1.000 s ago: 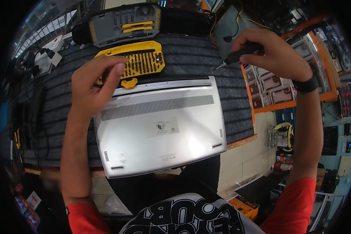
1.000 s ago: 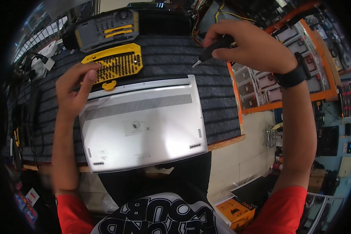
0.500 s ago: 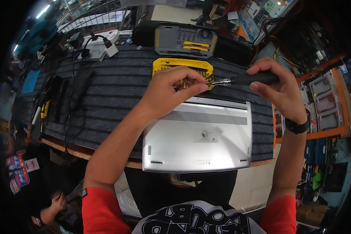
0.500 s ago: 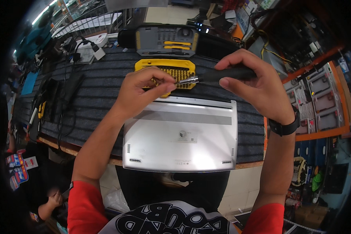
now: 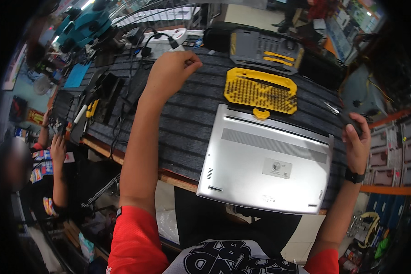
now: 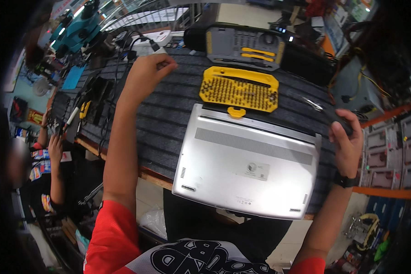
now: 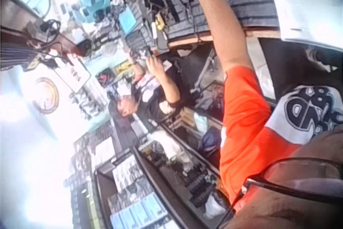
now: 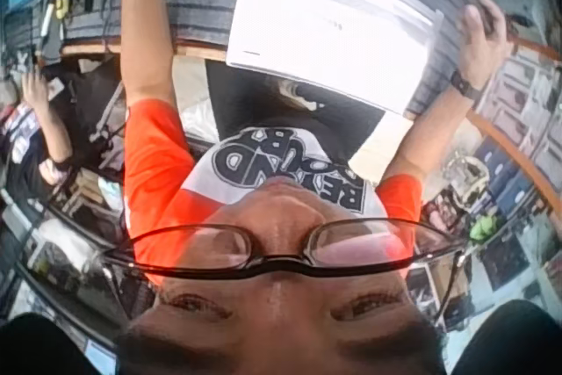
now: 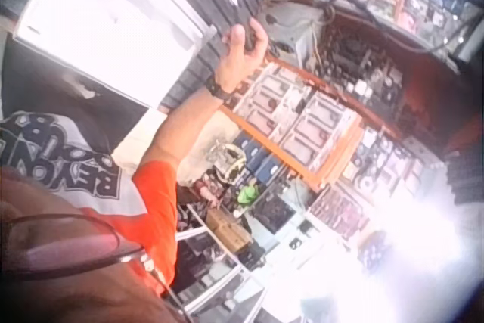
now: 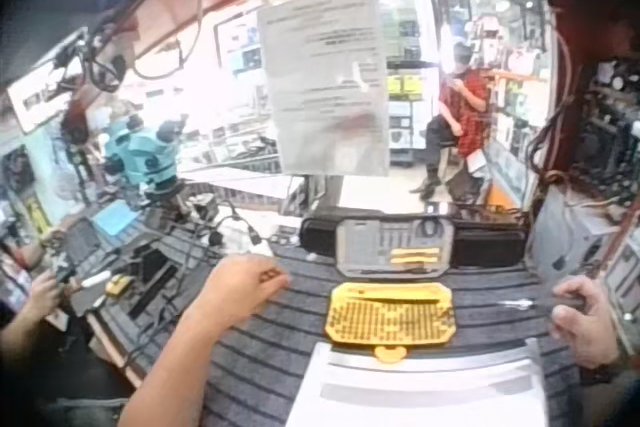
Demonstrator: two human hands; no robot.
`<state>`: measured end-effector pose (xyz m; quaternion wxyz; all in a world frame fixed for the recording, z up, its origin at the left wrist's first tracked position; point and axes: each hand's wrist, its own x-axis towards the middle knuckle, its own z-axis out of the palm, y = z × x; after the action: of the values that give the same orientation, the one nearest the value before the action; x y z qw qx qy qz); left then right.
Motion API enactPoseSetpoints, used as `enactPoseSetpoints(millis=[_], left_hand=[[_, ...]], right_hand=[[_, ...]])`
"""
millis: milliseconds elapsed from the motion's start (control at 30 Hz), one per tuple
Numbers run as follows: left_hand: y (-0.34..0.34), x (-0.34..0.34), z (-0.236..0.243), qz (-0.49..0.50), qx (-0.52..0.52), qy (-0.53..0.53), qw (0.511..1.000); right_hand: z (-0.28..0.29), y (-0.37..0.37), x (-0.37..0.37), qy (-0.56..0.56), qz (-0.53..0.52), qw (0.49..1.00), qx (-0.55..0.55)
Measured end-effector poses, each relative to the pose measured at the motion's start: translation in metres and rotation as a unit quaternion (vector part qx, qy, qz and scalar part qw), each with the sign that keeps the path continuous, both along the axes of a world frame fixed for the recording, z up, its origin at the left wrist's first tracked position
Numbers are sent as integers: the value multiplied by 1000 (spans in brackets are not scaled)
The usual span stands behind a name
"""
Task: The person unscrews several screws from the base of a silver laptop using a screwdriver after selecting bits from a yellow tool kit.
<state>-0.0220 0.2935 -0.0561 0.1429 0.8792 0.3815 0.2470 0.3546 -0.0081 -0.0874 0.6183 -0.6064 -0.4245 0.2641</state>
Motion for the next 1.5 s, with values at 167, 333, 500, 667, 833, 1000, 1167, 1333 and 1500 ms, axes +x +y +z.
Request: enactPoseSetpoints(millis=[167, 333, 500, 667, 833, 1000, 1167, 1333, 1500], left_hand=[[18, -9, -7, 36, 19, 70, 997], [48, -2, -27, 41, 26, 46, 998], [75, 14, -23, 67, -26, 72, 995], [84, 22, -37, 57, 28, 111, 992], [78, 17, -32, 62, -62, 68, 994], [81, 2, -39, 78, -122, -17, 989], [79, 7, -49, 39, 30, 74, 996], [78, 7, -59, 33, 20, 33, 999], [73, 10, -57, -10, 108, 66, 992]], right_hand=[[-8, -4, 16, -7, -28, 999, 16], [-11, -2, 11, -54, -31, 998, 19], [-11, -1, 10, -53, -20, 998, 30], [-16, -4, 16, -40, -24, 999, 8], [-13, 2, 5, -28, -49, 996, 76], [-8, 1, 3, 37, -20, 993, 109], [30, 19, -15, -73, 4, 991, 110], [53, 57, -37, -235, 84, 950, 187], [30, 50, -51, -265, 75, 944, 181]])
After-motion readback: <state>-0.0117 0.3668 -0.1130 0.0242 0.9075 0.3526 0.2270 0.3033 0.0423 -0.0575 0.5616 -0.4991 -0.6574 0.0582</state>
